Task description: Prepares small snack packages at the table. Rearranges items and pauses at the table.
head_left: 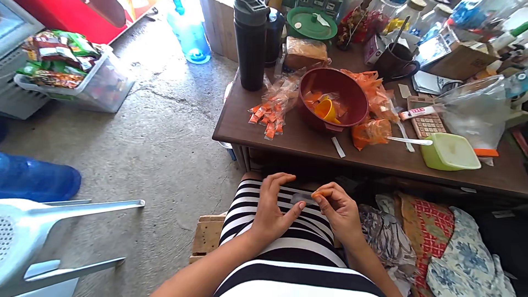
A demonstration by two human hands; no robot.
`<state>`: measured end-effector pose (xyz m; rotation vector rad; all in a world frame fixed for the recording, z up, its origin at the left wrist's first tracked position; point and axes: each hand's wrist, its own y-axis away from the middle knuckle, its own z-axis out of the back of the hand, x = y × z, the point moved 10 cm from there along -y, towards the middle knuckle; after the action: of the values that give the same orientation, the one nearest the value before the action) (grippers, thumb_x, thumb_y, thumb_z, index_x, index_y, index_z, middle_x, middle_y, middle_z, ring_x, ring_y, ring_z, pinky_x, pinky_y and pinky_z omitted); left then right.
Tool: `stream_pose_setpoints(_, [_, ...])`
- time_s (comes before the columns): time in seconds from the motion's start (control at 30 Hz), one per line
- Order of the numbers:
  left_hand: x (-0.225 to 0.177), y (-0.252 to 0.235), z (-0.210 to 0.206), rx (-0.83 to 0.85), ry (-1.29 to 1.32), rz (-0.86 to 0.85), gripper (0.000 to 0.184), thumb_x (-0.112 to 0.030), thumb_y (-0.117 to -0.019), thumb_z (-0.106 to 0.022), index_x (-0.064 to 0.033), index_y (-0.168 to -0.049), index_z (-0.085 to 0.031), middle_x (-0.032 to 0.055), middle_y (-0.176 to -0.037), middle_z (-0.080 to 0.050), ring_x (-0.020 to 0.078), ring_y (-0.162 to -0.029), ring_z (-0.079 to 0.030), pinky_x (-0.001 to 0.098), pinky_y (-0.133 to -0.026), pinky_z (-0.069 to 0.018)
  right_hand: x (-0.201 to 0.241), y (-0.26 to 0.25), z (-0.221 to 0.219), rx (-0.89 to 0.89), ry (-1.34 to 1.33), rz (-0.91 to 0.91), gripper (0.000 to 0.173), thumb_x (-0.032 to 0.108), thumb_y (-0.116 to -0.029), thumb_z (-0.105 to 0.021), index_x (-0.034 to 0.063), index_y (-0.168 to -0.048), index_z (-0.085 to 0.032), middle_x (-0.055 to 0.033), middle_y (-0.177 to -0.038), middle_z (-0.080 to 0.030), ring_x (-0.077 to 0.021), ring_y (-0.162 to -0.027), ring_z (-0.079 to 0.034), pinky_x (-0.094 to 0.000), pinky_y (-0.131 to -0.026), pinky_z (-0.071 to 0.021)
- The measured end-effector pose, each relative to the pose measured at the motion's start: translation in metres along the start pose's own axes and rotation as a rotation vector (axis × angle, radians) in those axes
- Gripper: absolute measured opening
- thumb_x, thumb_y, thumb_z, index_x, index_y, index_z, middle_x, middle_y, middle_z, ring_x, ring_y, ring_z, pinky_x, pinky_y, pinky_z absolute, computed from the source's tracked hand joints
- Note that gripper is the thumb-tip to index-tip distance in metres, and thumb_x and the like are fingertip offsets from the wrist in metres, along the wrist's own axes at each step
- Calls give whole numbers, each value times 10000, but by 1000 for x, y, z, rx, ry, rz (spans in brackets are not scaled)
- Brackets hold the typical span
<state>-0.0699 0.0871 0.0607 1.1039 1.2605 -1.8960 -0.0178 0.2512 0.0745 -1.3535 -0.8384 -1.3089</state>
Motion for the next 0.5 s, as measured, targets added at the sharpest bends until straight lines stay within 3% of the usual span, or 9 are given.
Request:
stream_pose_setpoints(0.07, [-15,-2,9,-85,-98,-87,290,-420,-973,-658,-167,-1114,-662,26,-1098,-609,127,-1099,-547,304,-978,-424,-2,1,-1,-21,-1,-16,99,150,-951,-703,64,-954,-752,35,-988,-659,51,-752,-580,-87,-638,-506])
stream_pose_setpoints(0.1, [-21,-3,8,-72,-53,-113,201,-350,-978,-668,-155,-1020,-688,12,-1003,-614,88,-1004,-565,247,-912,-450,-4,1,-2,-33,-8,-24,93,144,-942,-712,62,-943,-755,34,-972,-661,52,-735,-572,-85,-627,-499])
stream_pose_setpoints(0.17, [-21,-3,-4,28,141,-78,169,-181,-983,-669,-21,-932,-686,54,-909,-631,37,-857,-615,165,-788,-534,-6,3,-6,-47,-26,-45,89,138,-936,-719,58,-934,-756,33,-952,-660,48,-716,-567,-86,-617,-493])
stream_pose_setpoints(0.23, [-5,-1,-16,97,318,58,168,-114,-992,-643,48,-959,-670,64,-927,-638,28,-814,-626,175,-743,-553,-6,4,-9,-60,-27,-68,97,134,-941,-707,52,-927,-757,31,-951,-663,45,-717,-574,-85,-618,-497])
stream_pose_setpoints(0.4, [10,1,-20,106,451,204,118,-94,-1000,-619,17,-1007,-659,8,-970,-629,8,-826,-620,185,-745,-557,-4,6,-10,-28,-15,-32,300,183,-1057,-507,55,-952,-758,48,-999,-671,70,-742,-556,-85,-654,-483])
stream_pose_setpoints(0.5, [15,1,-19,89,497,242,106,-91,-996,-621,7,-1020,-650,-7,-990,-626,4,-849,-619,186,-762,-552,2,7,-12,14,35,47,409,271,-1094,-429,41,-1033,-762,33,-1073,-673,79,-768,-547,-88,-677,-475])
